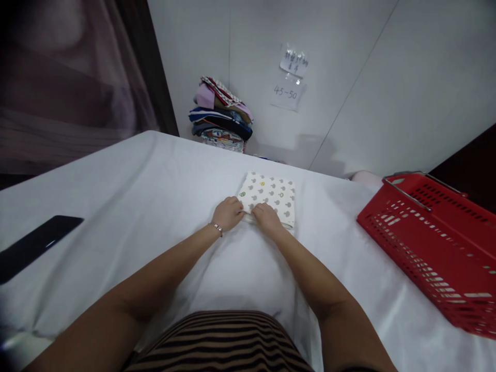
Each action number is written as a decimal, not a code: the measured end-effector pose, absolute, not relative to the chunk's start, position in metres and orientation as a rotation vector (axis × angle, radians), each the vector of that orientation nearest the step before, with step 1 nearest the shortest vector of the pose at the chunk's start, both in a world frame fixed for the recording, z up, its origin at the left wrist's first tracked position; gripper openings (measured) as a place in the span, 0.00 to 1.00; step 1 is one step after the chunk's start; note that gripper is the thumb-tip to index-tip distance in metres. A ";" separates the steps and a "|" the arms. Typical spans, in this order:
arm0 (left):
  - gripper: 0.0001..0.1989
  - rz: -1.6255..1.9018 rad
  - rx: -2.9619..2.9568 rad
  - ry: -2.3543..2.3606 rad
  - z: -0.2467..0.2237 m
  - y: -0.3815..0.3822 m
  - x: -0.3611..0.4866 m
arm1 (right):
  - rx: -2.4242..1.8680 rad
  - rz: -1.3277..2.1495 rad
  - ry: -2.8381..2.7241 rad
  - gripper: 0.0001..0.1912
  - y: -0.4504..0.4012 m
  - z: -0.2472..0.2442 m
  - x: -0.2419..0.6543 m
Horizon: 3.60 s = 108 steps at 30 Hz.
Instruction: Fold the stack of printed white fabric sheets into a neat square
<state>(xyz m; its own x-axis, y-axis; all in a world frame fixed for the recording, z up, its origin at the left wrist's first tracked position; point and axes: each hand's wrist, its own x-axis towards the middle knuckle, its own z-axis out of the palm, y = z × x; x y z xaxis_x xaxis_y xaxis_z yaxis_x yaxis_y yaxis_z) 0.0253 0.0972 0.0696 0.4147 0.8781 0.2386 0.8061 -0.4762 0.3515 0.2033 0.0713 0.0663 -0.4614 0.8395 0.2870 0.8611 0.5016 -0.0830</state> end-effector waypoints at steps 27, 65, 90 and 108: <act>0.11 0.845 2.224 1.070 0.044 0.089 -0.007 | -1.325 0.019 -2.331 0.11 0.065 0.053 0.203; 0.06 0.905 2.171 1.606 0.046 0.082 0.018 | -1.231 -0.116 -2.329 0.11 0.060 0.045 0.203; 0.06 0.817 2.273 1.608 0.042 0.091 0.008 | -1.555 -0.023 -2.012 0.14 -0.003 0.051 0.289; 0.16 0.577 2.443 1.556 0.044 0.090 0.004 | -1.827 0.664 -1.102 0.23 0.037 0.037 0.291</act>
<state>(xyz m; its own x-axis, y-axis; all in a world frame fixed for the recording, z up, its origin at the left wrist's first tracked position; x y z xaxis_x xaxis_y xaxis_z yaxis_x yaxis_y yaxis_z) 0.0039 0.0898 0.0441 0.3739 0.9004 0.2222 0.8275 -0.4321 0.3585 0.2913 0.0372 0.0367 0.4640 0.8858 -0.0041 0.4177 -0.2229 -0.8808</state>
